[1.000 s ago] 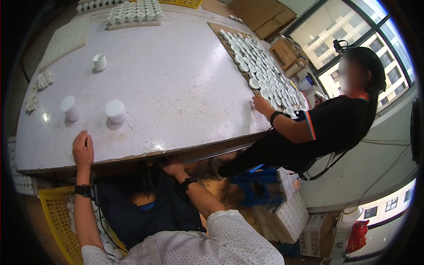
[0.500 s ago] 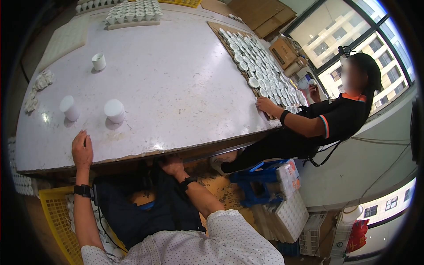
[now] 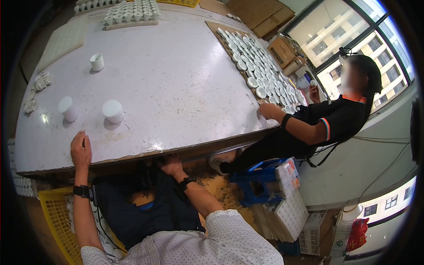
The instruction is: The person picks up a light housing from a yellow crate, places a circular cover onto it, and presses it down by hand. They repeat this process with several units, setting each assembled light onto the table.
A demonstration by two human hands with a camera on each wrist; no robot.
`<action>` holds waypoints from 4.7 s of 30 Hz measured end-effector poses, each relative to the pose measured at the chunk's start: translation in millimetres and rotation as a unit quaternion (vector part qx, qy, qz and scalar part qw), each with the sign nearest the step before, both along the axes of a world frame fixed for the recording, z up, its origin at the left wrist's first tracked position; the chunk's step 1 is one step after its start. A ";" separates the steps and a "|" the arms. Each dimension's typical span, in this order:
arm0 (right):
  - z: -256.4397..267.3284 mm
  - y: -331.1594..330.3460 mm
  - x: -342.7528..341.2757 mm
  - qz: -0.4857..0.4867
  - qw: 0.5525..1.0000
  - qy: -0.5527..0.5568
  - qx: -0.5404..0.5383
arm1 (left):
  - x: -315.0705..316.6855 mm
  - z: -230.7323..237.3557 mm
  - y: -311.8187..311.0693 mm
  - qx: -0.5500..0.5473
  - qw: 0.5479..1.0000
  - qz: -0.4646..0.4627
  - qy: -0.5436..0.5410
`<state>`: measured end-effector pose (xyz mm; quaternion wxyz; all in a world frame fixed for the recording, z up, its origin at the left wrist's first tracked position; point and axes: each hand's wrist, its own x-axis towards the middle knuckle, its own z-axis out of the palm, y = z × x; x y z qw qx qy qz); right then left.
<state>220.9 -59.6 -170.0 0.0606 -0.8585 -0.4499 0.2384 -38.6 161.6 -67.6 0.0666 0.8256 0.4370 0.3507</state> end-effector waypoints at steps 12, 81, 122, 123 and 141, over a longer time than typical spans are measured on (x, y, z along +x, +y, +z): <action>-13.5 1.2 2.5 0.012 1.000 0.001 0.017 | -0.7 0.0 0.1 -0.005 1.000 0.002 0.009; 13.9 -36.2 -6.4 0.031 0.998 0.008 0.057 | 5.9 -7.5 5.0 0.034 0.996 -0.017 -0.078; 121.8 -115.8 -75.8 0.007 0.975 0.068 0.209 | 5.8 -3.9 1.5 0.028 0.996 -0.031 -0.075; 118.9 -117.6 -73.2 0.006 0.976 0.068 0.208 | 5.4 -3.8 0.7 0.029 0.996 -0.029 -0.076; 337.7 -133.3 -87.5 0.292 0.775 -0.042 0.559 | 1.3 -11.4 11.7 0.041 0.997 -0.050 -0.044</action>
